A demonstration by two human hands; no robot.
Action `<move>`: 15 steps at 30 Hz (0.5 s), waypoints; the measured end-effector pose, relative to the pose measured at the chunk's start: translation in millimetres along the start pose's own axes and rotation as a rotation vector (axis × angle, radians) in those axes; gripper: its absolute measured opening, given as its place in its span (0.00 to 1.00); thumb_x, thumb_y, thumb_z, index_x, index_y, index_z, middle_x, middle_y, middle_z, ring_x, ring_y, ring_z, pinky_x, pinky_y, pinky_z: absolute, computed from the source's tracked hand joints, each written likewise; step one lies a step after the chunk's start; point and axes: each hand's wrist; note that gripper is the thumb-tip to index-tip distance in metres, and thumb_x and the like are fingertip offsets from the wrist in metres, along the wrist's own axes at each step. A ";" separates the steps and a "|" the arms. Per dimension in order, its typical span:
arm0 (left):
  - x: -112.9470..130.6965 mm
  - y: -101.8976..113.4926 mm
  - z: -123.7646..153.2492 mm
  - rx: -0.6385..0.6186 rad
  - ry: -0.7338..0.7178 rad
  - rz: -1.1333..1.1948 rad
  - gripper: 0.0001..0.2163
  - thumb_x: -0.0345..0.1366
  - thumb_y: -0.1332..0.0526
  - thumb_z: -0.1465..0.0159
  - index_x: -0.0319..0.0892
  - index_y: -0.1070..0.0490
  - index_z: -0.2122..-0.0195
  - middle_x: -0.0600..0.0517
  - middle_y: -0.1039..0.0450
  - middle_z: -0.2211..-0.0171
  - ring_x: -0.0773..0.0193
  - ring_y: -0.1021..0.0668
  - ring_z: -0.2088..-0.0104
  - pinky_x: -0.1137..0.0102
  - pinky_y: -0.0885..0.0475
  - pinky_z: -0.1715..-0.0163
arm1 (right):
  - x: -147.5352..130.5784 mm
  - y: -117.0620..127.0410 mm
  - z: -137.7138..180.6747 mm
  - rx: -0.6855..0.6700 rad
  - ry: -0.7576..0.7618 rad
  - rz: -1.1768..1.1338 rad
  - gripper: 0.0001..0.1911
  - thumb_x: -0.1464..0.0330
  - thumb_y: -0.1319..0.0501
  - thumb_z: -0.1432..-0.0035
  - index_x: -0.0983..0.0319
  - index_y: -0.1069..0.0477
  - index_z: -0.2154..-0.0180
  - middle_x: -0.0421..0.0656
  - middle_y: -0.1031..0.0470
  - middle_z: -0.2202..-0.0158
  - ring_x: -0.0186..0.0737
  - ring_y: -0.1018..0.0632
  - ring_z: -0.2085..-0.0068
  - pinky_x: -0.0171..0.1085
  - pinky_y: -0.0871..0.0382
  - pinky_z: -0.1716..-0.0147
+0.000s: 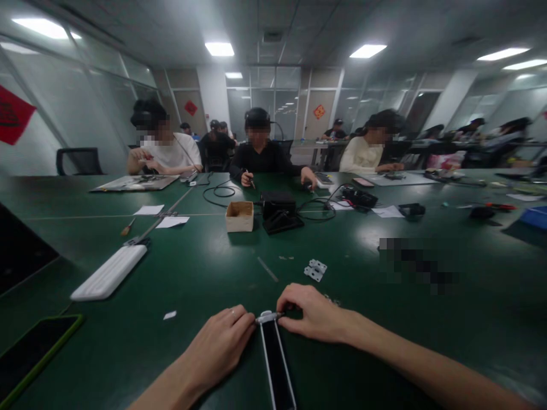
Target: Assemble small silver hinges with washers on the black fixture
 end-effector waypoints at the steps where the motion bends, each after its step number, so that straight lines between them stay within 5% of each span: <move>1: -1.5 -2.0 0.7 0.037 -0.008 0.000 0.17 0.33 0.59 0.28 0.41 0.31 0.62 0.49 0.28 0.71 0.62 0.24 0.73 0.70 0.26 0.74 | -1.4 -1.0 -0.1 0.010 0.022 0.017 0.06 0.69 0.38 0.44 0.64 0.27 0.64 0.43 0.25 0.65 0.37 0.26 0.62 0.34 0.32 0.60; 7: -15.4 -7.5 1.9 0.177 -0.080 0.040 0.15 0.35 0.57 0.29 0.46 0.30 0.60 0.53 0.26 0.70 0.66 0.22 0.75 0.77 0.26 0.75 | -6.4 13.9 6.1 -0.012 0.098 0.186 0.18 0.61 0.36 0.43 0.64 0.28 0.54 0.47 0.25 0.56 0.42 0.27 0.54 0.37 0.32 0.55; 10: -20.5 -11.6 5.9 0.166 -0.065 0.056 0.14 0.36 0.55 0.30 0.47 0.29 0.57 0.53 0.25 0.67 0.65 0.20 0.71 0.77 0.25 0.73 | 14.9 43.2 28.9 0.187 0.035 0.240 0.20 0.61 0.37 0.43 0.63 0.31 0.51 0.47 0.27 0.53 0.43 0.28 0.52 0.40 0.34 0.52; 15: -22.8 -16.4 10.4 0.133 0.006 0.081 0.13 0.35 0.52 0.31 0.49 0.27 0.56 0.53 0.24 0.64 0.64 0.19 0.68 0.75 0.23 0.68 | 111.0 111.1 98.9 0.719 -0.555 0.418 0.14 0.63 0.43 0.41 0.62 0.28 0.55 0.49 0.27 0.53 0.47 0.30 0.49 0.48 0.40 0.47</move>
Point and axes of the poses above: each hand's wrist, its own z-axis away from the middle knuckle, its own y-axis out of the back of the hand, x = y × z
